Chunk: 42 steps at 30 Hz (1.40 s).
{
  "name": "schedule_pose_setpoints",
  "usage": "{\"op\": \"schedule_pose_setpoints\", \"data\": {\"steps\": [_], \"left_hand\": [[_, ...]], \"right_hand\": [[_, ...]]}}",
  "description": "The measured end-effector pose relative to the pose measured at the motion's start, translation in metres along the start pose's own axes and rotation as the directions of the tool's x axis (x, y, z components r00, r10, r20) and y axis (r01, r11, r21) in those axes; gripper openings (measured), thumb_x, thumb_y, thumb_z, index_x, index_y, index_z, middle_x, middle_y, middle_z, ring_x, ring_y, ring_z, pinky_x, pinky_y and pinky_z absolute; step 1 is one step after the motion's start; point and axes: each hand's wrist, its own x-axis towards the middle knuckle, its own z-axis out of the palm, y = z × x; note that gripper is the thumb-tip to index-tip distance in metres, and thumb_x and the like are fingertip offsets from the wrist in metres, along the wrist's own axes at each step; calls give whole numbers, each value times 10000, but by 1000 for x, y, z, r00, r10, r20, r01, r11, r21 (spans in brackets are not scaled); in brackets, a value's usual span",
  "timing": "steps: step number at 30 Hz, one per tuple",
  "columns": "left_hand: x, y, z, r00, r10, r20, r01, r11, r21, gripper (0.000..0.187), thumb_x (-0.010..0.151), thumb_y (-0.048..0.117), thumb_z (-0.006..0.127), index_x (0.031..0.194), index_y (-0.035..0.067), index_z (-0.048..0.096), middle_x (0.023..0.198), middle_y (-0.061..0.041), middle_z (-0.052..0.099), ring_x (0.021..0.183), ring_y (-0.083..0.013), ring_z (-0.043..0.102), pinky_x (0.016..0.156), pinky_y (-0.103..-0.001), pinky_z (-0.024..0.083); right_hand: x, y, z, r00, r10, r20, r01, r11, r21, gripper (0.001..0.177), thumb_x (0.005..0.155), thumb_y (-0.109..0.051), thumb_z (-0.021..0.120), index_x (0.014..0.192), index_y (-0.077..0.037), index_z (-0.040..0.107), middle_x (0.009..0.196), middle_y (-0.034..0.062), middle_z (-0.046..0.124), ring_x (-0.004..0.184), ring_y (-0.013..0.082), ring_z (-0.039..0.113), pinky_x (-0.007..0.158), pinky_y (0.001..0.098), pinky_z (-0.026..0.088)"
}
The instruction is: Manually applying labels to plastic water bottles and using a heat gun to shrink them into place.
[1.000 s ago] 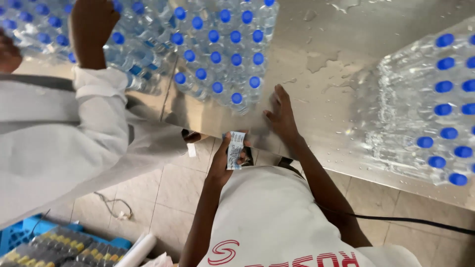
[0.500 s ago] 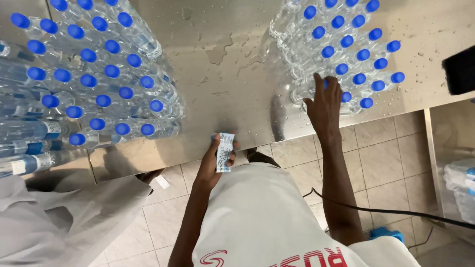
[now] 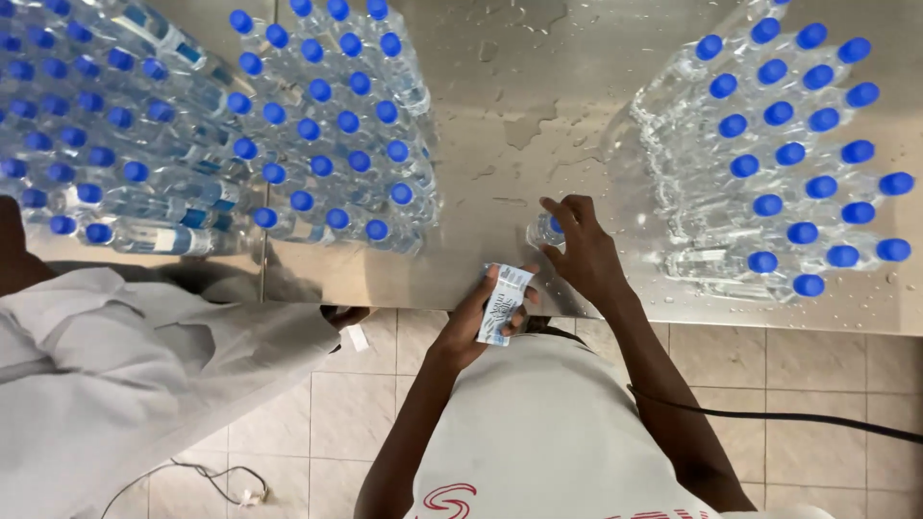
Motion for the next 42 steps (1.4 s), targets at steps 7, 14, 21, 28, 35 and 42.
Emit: {"op": "schedule_pose_setpoints", "data": {"steps": [7, 14, 21, 28, 35, 42], "left_hand": [[-12, 7, 21, 994, 97, -49, -95, 995, 42, 807, 1099, 659, 561, 1599, 25, 537, 1137, -138, 756, 794, -112, 737, 552, -202, 573], [-10, 7, 37, 998, 58, -10, -57, 994, 89, 705, 1118, 636, 563, 1533, 66, 566, 1010, -113, 740, 796, -151, 744, 589, -235, 579], [3, -2, 17, 998, 23, -57, -20, 999, 45, 681, 1122, 650, 535, 1424, 50, 650, 930, -110, 771, 726, -106, 722, 571, -210, 564], [-7, 8, 4, 990, 109, -87, -105, 994, 42, 788, 1118, 653, 493, 1621, 46, 492, 1217, -159, 754, 810, -115, 734, 580, -222, 577], [-10, 1, -8, 986, 103, -132, -103, 995, 11, 763, 1125, 627, 480, 1635, 60, 482, 1229, -161, 747, 798, -128, 727, 570, -214, 555], [-4, 2, -13, 989, 58, -139, -53, 998, 34, 719, 1126, 615, 484, 1598, 74, 523, 1213, -152, 751, 804, -129, 733, 574, -224, 560]], "right_hand": [[-14, -19, -31, 909, -331, -253, 348, 937, 21, 476, 1074, -301, 740, 1476, -57, 663, 1383, 148, 517, 1365, 372, 568, 1103, 466, 547], [-19, -20, -34, 967, -207, 147, 74, 782, 619, 407, 835, -161, 950, 1217, -89, 828, 958, 126, 742, 894, 265, 706, 874, 444, 586], [-7, -14, -59, 1000, -13, -23, 25, 765, 643, 283, 891, -121, 930, 1159, -120, 839, 939, 96, 837, 924, 180, 785, 939, 382, 606], [21, -1, -37, 948, 16, -319, 159, 844, 513, 198, 1027, -107, 862, 1218, -149, 832, 1062, 74, 847, 1069, 209, 797, 1038, 395, 581], [15, 5, -31, 968, 48, -247, 88, 856, 510, 178, 1086, -176, 788, 1255, -134, 827, 1156, 109, 832, 1182, 314, 759, 1090, 499, 549], [-2, 23, -29, 974, 4, -227, 100, 890, 445, 211, 1110, -163, 725, 1286, -94, 820, 1247, 182, 805, 1239, 386, 725, 1116, 543, 543]]}}
